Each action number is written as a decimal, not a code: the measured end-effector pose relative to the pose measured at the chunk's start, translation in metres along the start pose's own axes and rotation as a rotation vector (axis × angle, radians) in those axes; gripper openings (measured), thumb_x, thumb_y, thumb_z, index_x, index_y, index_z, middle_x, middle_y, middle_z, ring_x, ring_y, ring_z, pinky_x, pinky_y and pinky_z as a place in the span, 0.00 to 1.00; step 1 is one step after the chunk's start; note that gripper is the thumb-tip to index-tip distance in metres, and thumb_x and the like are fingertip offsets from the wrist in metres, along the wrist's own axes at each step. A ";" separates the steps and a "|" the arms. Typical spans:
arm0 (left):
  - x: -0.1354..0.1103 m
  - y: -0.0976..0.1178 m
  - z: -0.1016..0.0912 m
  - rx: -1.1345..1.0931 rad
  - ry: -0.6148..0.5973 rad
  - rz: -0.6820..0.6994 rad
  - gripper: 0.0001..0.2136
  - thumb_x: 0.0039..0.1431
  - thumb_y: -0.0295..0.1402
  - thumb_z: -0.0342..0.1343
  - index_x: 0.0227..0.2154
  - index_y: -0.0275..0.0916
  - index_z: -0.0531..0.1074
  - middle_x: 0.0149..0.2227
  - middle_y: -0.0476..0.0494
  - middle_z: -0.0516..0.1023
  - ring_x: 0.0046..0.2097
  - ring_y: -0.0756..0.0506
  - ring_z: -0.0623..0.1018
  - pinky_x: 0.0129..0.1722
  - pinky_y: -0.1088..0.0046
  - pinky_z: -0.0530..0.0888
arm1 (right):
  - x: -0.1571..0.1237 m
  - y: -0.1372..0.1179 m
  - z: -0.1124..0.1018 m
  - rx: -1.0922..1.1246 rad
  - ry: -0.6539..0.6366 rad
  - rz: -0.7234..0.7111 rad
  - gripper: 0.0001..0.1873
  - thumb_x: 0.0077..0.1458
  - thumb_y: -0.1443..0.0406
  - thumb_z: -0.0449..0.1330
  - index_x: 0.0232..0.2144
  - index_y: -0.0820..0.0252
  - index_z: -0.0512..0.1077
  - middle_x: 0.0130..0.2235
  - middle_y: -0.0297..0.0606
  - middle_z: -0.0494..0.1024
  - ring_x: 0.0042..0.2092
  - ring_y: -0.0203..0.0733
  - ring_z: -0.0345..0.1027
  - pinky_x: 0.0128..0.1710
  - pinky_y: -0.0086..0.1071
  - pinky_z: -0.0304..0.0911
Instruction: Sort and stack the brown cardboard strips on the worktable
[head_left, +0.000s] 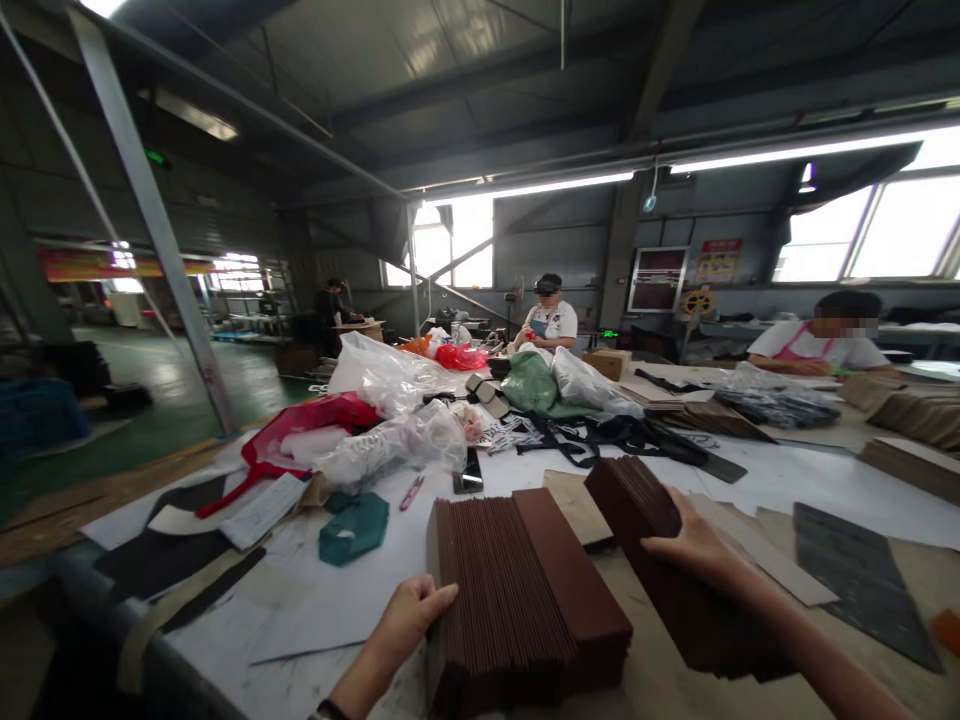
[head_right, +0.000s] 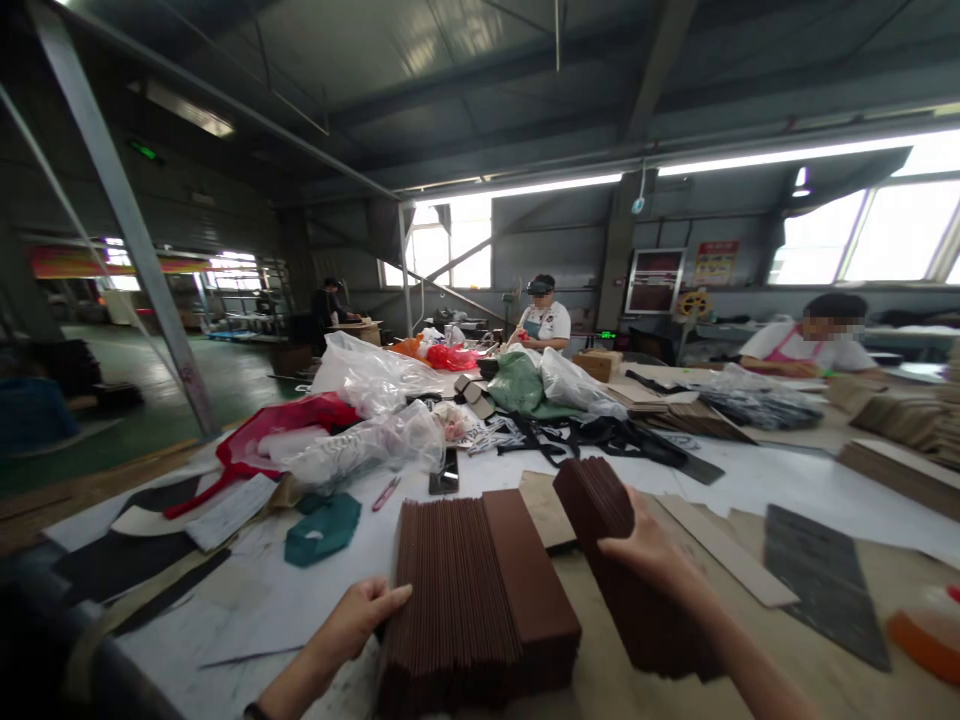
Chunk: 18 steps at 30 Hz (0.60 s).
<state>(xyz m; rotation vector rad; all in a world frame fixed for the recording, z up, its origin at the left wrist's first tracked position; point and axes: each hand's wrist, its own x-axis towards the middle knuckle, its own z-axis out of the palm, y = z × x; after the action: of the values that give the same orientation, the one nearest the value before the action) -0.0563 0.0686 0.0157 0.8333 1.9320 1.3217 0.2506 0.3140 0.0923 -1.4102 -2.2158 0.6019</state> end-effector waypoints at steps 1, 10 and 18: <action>-0.002 0.002 0.000 -0.003 0.002 -0.007 0.29 0.29 0.60 0.58 0.14 0.43 0.50 0.16 0.58 0.52 0.22 0.53 0.52 0.22 0.75 0.49 | -0.004 -0.005 -0.009 0.010 0.012 0.001 0.55 0.35 0.53 0.60 0.62 0.73 0.46 0.55 0.57 0.64 0.51 0.60 0.64 0.50 0.44 0.59; -0.010 0.007 0.001 -0.026 0.029 0.021 0.23 0.34 0.53 0.57 0.15 0.42 0.53 0.16 0.57 0.53 0.21 0.53 0.55 0.22 0.76 0.51 | -0.054 -0.114 -0.011 0.391 -0.208 -0.111 0.53 0.33 0.54 0.64 0.59 0.67 0.51 0.54 0.52 0.67 0.50 0.57 0.65 0.51 0.43 0.61; 0.001 -0.006 0.006 -0.107 0.076 0.071 0.22 0.35 0.49 0.60 0.15 0.42 0.53 0.16 0.58 0.54 0.22 0.53 0.57 0.24 0.75 0.54 | -0.045 -0.190 0.062 0.309 -0.346 -0.187 0.37 0.37 0.61 0.64 0.52 0.61 0.62 0.44 0.42 0.74 0.44 0.50 0.69 0.41 0.35 0.65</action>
<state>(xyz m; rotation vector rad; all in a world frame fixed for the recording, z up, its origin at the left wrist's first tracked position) -0.0532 0.0711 0.0078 0.8164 1.8864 1.5051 0.0950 0.1926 0.1460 -0.9888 -2.3472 1.1354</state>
